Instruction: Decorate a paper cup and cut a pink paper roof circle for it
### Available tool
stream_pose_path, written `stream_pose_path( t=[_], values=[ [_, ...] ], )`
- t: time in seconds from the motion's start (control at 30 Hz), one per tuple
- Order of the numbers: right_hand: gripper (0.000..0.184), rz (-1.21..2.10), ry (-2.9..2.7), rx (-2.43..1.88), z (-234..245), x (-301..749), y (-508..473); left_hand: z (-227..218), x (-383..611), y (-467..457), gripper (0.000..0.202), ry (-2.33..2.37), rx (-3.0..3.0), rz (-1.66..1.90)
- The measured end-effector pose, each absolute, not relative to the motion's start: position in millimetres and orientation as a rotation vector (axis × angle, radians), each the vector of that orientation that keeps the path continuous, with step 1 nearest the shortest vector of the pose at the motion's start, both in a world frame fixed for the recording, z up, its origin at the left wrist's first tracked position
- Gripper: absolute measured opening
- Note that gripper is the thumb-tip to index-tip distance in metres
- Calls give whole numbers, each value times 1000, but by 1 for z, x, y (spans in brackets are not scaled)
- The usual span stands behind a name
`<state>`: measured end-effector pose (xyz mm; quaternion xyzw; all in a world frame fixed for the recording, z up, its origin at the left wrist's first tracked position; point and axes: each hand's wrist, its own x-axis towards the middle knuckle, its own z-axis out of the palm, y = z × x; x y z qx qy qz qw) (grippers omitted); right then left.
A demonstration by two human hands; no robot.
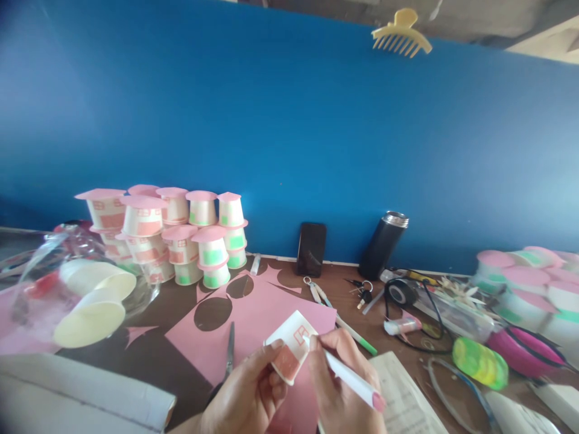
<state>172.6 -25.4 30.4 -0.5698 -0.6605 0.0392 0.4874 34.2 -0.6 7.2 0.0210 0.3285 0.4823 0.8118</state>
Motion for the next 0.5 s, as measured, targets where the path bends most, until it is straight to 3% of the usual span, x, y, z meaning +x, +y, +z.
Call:
stream_pose_path(
  t=[0.5],
  values=[
    [23, 121, -1568, -1408, 32, 168, -27, 10, 35, -2, 21, 718, 65, 1033]
  ],
)
